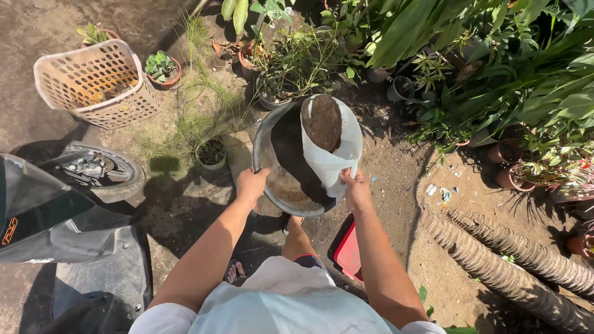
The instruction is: Trimming plant leaves with scissors and transferring soil from a bucket into a pot in an outdoor garden.
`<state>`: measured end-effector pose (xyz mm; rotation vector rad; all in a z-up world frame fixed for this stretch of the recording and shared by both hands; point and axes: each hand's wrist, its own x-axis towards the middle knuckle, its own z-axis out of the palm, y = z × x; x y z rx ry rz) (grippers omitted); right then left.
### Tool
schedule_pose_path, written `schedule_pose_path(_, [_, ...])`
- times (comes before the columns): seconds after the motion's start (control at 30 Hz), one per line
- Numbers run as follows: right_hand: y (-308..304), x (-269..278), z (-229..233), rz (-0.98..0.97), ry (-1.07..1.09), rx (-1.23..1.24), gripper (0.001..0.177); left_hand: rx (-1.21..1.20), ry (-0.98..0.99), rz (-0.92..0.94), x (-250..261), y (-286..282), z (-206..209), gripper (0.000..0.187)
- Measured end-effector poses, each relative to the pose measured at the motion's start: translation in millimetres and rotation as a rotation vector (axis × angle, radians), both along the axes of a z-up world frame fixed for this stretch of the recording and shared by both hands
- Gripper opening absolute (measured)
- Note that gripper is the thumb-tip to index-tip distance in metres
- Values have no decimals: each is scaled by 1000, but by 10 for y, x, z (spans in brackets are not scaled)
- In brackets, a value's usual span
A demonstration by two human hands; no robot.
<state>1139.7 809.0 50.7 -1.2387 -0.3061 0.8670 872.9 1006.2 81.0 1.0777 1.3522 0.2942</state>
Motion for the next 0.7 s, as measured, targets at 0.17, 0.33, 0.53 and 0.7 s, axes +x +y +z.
schedule_pose_path(0.17, [628, 805, -188, -4, 36, 86, 19, 94, 24, 9, 713, 615, -429, 30])
schedule_pose_path(0.33, [1576, 2146, -208, 24, -83, 62, 20, 105, -224, 166, 1720, 1424, -822, 29])
schedule_pose_path(0.53, [2680, 2926, 154, 156, -156, -66, 18, -5, -12, 314, 2138, 2288, -666, 31])
schedule_pose_path(0.7, [3469, 3354, 2, 196, -111, -38, 20, 310, 202, 368, 2198, 3042, -878, 18])
